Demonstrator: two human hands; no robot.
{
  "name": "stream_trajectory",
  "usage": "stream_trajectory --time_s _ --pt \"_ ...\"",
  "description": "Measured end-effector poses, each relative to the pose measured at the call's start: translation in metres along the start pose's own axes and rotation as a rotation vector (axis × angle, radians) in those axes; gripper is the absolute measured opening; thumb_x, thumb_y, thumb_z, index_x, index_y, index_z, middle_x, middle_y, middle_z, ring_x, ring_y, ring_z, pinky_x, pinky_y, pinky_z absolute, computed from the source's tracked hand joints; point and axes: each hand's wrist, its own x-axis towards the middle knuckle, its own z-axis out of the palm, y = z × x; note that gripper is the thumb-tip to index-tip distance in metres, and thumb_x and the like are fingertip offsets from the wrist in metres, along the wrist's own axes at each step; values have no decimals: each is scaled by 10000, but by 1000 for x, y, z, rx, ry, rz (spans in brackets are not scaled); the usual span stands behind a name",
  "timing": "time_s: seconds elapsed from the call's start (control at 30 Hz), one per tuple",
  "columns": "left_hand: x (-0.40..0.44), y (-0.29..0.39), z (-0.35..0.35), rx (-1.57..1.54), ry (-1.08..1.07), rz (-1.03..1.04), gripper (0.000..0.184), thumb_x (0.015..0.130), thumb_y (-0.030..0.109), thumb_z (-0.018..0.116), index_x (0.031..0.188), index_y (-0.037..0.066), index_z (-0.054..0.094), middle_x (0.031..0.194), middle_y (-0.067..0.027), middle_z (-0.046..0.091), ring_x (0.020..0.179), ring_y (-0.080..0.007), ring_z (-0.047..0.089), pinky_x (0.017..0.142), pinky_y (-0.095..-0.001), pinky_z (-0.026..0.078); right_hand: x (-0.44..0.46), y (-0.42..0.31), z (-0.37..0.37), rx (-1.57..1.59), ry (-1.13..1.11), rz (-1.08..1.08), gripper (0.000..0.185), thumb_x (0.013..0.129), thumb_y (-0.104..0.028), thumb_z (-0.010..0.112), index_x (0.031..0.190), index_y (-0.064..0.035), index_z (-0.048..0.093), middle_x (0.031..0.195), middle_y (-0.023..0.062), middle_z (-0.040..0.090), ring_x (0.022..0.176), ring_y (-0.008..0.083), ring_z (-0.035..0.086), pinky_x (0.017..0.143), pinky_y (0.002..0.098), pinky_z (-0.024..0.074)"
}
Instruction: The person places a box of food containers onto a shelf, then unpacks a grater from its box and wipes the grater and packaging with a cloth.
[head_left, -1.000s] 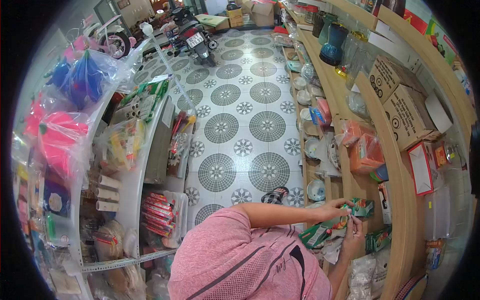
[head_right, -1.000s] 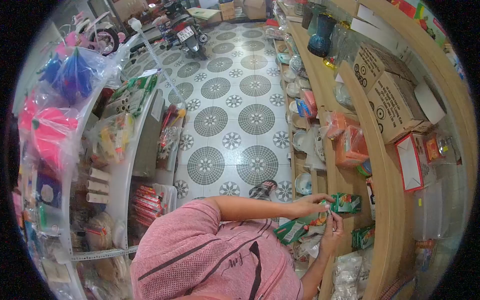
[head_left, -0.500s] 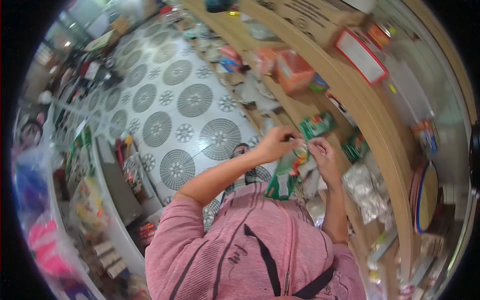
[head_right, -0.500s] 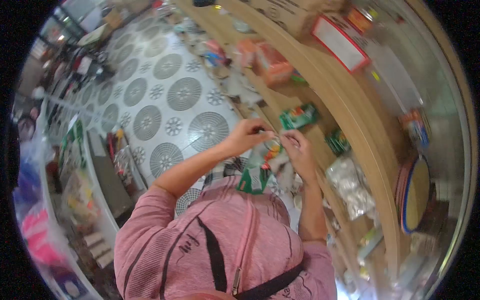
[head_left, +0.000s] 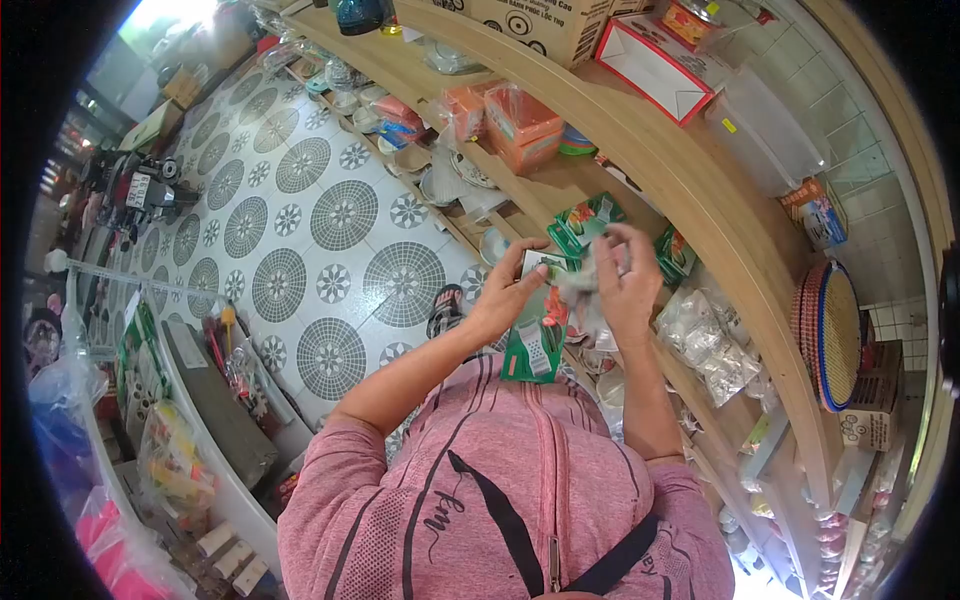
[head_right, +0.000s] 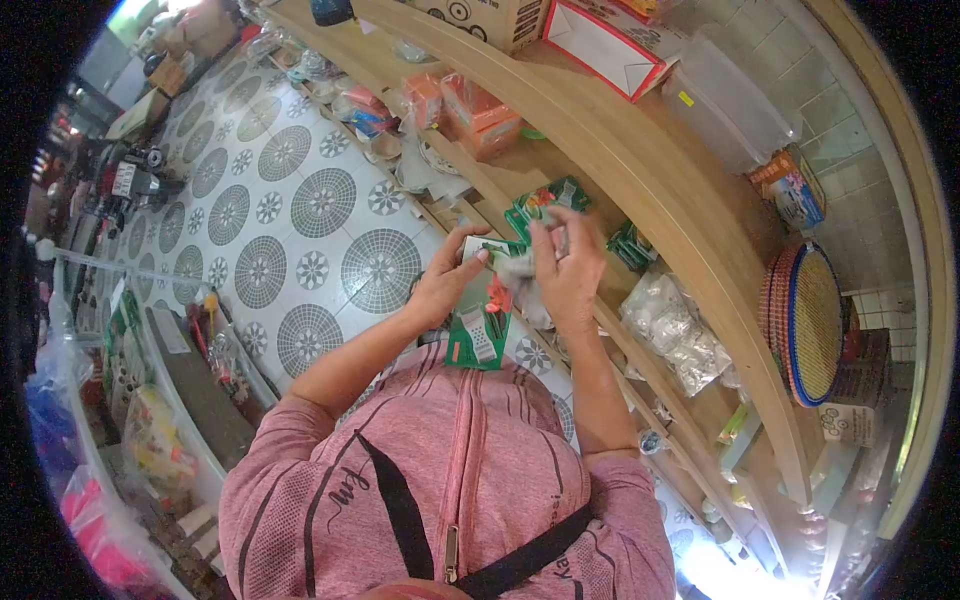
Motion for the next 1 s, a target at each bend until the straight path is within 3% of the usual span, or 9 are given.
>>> stream_trajectory --time_s 0.23,0.33,0.4,0.47,0.57,0.7,0.8,0.9,1.0 --pt "13 -19 6 -93 256 85 210 942 232 452 1050 65 521 826 -16 521 763 -93 466 670 -236 406 -47 -19 26 -413 -240 -378 288 766 -171 621 1029 -53 607 1103 124 536 976 310 498 875 408 373" --pt "29 -32 -14 78 507 130 215 914 222 491 1011 36 537 930 -45 559 884 -120 498 815 -257 403 -78 -15 20 -156 -451 -395 139 746 -131 631 852 -43 652 1042 144 565 964 316 506 868 397 381" --pt "39 -34 -25 41 521 119 200 889 208 536 994 37 543 927 -43 563 892 -122 501 811 -264 409 -83 6 14 -21 -497 -205 228 773 -155 638 966 -34 625 1073 129 562 986 276 512 873 373 375" --pt "38 -30 -18 78 370 214 228 849 175 598 1019 39 529 915 -40 559 889 -116 507 809 -270 417 -72 20 11 250 -400 394 389 812 -189 639 1146 -29 520 1073 89 548 1034 201 490 889 317 380" --pt "8 -6 11 -102 115 82 350 821 133 632 1119 62 464 912 -37 549 917 -113 508 815 -274 424 -55 26 20 594 -424 438 549 855 -274 611 1294 -57 363 1114 57 526 936 123 518 787 249 422" --pt "4 21 10 -543 -12 -68 522 833 196 621 1281 83 380 1053 -57 518 961 -118 501 825 -262 424 -45 17 17 696 -458 566 416 906 -252 534 1244 -38 419 1011 21 553 826 61 508 718 223 429" --pt "4 18 4 -328 -158 -158 570 849 236 594 1349 131 341 1035 -40 540 960 -120 508 820 -238 418 -42 27 14 687 -471 768 383 932 -341 465 1155 -31 498 957 8 557 813 75 509 682 231 418" --pt "9 -12 7 -628 -249 -238 553 855 217 556 1359 180 333 910 -39 537 784 -131 537 706 -268 464 -45 28 26 596 -548 539 365 932 -348 461 1050 -13 543 891 21 570 773 110 520 658 259 419" --pt "13 -45 10 -671 -140 -301 521 859 231 524 1345 201 337 798 -39 507 623 -128 511 559 -288 470 -41 35 19 18 -502 311 351 921 -331 476 933 10 556 813 98 601 728 184 562 643 336 434"
